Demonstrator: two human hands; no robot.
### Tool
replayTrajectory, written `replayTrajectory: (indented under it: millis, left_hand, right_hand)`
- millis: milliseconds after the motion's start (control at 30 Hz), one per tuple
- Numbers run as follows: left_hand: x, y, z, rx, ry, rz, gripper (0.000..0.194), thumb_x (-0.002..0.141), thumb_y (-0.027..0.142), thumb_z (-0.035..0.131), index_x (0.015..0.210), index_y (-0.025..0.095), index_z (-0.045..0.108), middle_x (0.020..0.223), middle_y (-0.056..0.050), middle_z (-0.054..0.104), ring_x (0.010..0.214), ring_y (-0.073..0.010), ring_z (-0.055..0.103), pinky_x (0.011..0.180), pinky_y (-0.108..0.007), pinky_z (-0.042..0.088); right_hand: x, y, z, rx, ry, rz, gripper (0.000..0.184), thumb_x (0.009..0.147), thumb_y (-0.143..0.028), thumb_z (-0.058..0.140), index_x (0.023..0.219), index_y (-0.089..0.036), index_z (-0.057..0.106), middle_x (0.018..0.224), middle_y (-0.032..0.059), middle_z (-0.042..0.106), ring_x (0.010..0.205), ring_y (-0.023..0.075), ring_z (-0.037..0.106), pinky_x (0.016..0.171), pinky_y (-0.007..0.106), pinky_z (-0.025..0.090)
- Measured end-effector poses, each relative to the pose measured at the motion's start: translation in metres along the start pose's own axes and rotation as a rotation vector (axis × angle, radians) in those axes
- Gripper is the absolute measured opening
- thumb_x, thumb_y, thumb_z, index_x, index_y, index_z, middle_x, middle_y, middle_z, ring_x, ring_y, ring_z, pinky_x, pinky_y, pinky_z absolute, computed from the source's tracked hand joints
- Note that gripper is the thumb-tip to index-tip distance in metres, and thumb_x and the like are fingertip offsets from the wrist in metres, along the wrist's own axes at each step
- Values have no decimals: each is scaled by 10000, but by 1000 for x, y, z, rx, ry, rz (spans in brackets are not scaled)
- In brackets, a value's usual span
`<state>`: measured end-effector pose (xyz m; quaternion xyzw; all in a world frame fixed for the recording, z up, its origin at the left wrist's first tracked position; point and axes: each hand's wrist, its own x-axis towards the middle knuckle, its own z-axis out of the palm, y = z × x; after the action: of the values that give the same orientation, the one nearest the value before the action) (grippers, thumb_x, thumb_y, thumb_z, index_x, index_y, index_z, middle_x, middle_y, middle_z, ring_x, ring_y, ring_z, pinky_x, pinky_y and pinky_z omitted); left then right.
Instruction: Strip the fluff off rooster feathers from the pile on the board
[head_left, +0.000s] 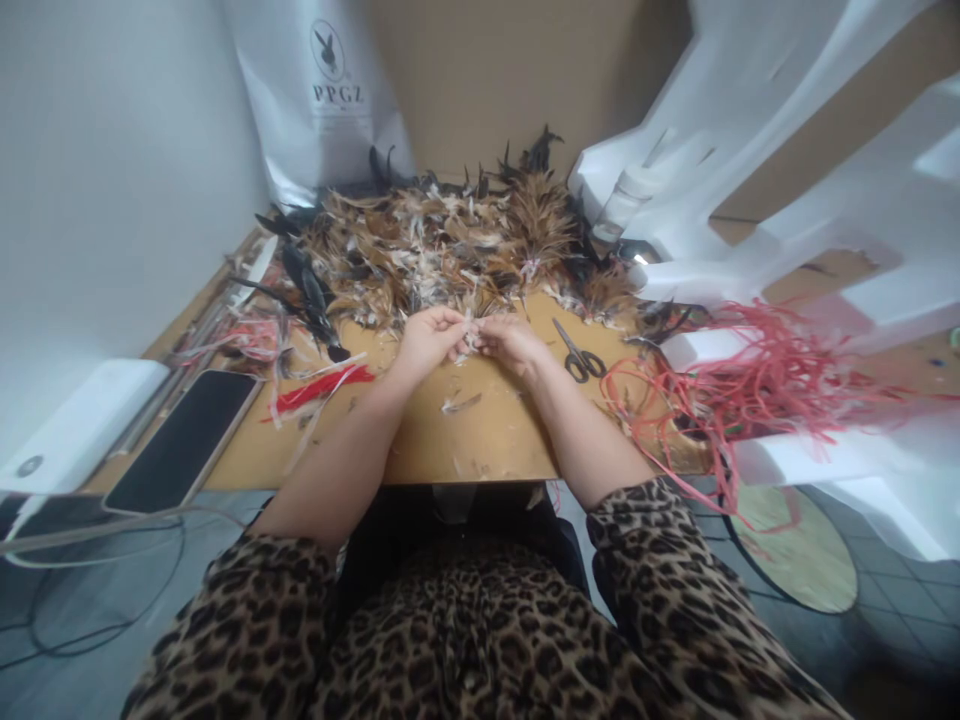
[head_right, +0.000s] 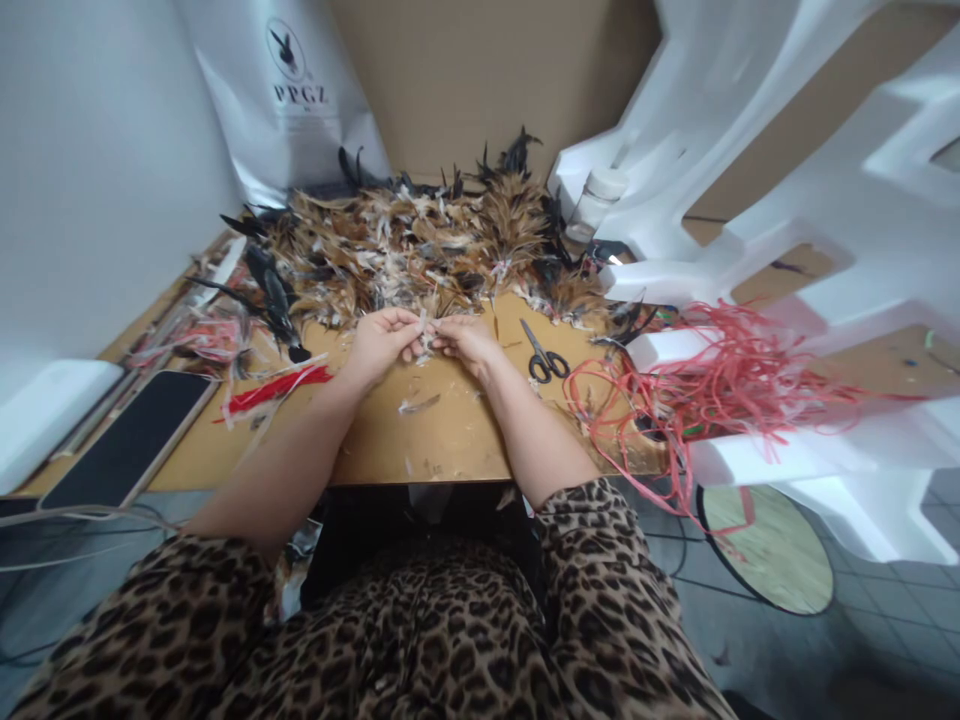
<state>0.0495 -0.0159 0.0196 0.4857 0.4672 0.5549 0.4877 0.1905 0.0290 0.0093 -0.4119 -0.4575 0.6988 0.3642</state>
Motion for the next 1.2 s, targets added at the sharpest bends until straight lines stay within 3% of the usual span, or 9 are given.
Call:
replayTrajectory:
  millis: [167,333,500,1000,1200]
  left_hand:
    - [4,-8,-4,42,-35,-93,49,684,109,623,684,104,574,496,-9,599,399,-74,522,404,-178,405]
    - [6,-13,-5,29,-20,-131,73,672,65,621,715,99,572,572,-25,635,451,-84,567,437,-188,455]
    - [7,-14,-5,43,-33,-162,82,666,53,634,722,91,588,529,-25,618,428,-87,558,438,-196,463]
    - [6,-17,-9,99,-126,-175,56,641,137,678,674,93,669,558,-54,647,483,-94,588,528,-211,496]
    - [6,-17,-9,151,-113,-144,129,610,207,730,613,102,655,496,-28,610,418,-72,530,453,-183,448]
  right_hand:
    - [-9,-10,-4,-364,0,-62,94,671,-210,638,642,-120,636,553,11,625,486,66,530,475,178,348]
    - [-16,-18,-3,-548,-18,-159,197,667,-267,654,554,-124,579,468,-25,538,422,45,415,451,195,307]
    - [-10,-9,-4,-537,-72,-209,247,661,-357,658,591,-127,602,510,-16,555,445,50,412,451,201,293]
    - [-6,-1,5,-355,76,-190,338,570,-427,734,530,-149,545,457,-33,514,418,48,366,435,211,276]
    - [-4,3,8,-397,102,-232,347,576,-438,729,533,-148,544,450,-49,483,424,40,347,437,205,257]
